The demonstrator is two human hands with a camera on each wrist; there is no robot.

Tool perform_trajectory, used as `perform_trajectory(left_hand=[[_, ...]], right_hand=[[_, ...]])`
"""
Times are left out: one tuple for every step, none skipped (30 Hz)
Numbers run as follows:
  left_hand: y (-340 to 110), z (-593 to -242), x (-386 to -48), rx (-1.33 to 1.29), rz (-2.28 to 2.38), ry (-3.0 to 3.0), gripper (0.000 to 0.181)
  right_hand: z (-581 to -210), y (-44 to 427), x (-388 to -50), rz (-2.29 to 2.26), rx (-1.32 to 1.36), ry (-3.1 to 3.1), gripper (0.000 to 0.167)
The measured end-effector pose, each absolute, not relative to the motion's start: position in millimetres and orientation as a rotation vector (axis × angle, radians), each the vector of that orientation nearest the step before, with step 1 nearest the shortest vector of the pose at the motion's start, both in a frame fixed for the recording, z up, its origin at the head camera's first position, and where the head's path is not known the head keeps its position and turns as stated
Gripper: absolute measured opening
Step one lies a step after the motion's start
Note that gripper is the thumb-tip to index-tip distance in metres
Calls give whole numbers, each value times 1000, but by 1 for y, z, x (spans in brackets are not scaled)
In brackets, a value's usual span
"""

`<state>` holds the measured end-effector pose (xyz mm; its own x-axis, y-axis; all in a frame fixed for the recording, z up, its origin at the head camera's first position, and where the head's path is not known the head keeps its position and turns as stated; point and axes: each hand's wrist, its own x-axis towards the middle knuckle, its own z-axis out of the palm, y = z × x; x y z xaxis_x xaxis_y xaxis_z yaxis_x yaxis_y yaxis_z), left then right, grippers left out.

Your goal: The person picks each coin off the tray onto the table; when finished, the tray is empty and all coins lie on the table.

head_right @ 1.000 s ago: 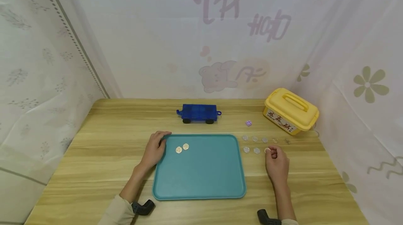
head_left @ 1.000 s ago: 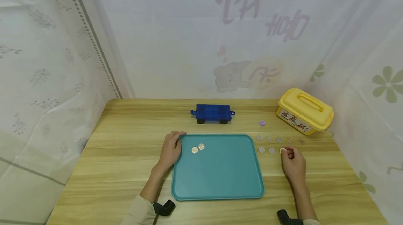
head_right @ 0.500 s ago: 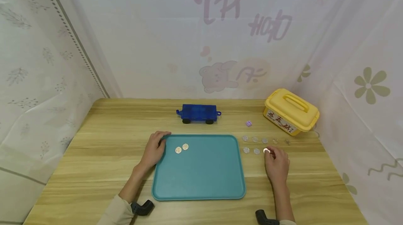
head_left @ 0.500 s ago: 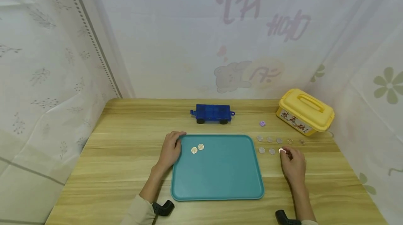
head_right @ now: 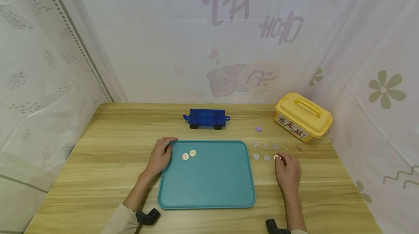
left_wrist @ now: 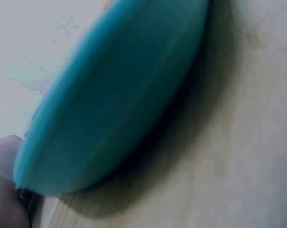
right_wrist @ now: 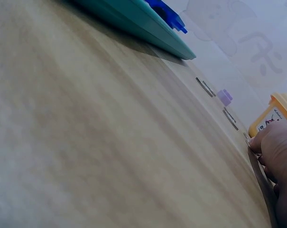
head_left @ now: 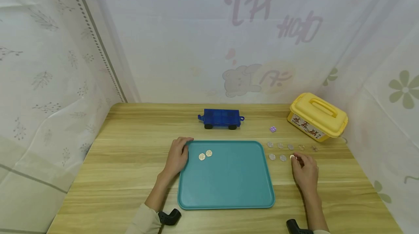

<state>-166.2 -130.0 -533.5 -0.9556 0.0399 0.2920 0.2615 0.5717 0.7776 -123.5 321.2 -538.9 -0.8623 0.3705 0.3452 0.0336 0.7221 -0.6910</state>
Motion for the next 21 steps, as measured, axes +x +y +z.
perform_trajectory(left_hand=[[-130,-534,-166,-249,-1327,-2563,33],[-130,-534,-166,-248,-1330,-2564,33],[-130,-534,-167,-247,-1330,-2565,33],[-130,-534,-167,-246,-1332,-2566,33],[-130,-534,-167,-248,-1329,-2566,33],[-130,-534,-167,-247,-1333,-2569,33],[-130,-534,-167,-247,-1333,-2571,33],[-130,-534,-167,-247,-1337,-2575,33],[-130,-534,-168,-249,-1334,-2575,33],[-130,-534,-167,-249,-1336,-2575,33],[-130,-534,-167,-251,-1335,-2575,33],[-130,-534,-168,-252,-1333,-2574,33],[-130,-534,-167,-255,-1330,-2571,33],[-130,-534,-167,-258,-1326,-2568,33],[-130,-534,-167,-260,-1325,-2562,33],[-130,-534,-167,-258,-1326,-2561,33],[-130,-534,-167,-259,-1325,-2559,33],[-130,-534,-167,-257,-1324,-2558,33],[-130,-534,-167,-253,-1329,-2558,32],[-130,-534,-167,-251,-1330,-2559,32],[-130,-534,-167,-248,-1329,-2558,32]], right_hand=[[-539,321,-123,977,-308,-2460,20],[-539,322,-123,980,-308,-2463,20],[-539,322,-123,983,-309,-2465,20],[-540,322,-123,985,-311,-2469,20],[-540,322,-123,990,-311,-2471,20],[-539,322,-123,992,-310,-2471,20],[-539,322,-123,992,-308,-2472,20],[-539,322,-123,989,-306,-2472,19],[-538,322,-123,987,-302,-2470,18],[-538,321,-122,984,-297,-2469,17],[-538,321,-122,979,-292,-2468,16],[-538,321,-122,972,-290,-2468,15],[-538,321,-122,966,-289,-2469,15],[-537,321,-122,961,-291,-2471,14],[-537,321,-123,960,-292,-2471,14],[-537,321,-123,959,-296,-2472,14],[-537,321,-123,962,-302,-2473,14],[-537,321,-123,966,-308,-2473,13],[-537,321,-123,971,-313,-2472,13],[-537,321,-123,979,-319,-2471,13],[-537,321,-123,988,-323,-2468,13]])
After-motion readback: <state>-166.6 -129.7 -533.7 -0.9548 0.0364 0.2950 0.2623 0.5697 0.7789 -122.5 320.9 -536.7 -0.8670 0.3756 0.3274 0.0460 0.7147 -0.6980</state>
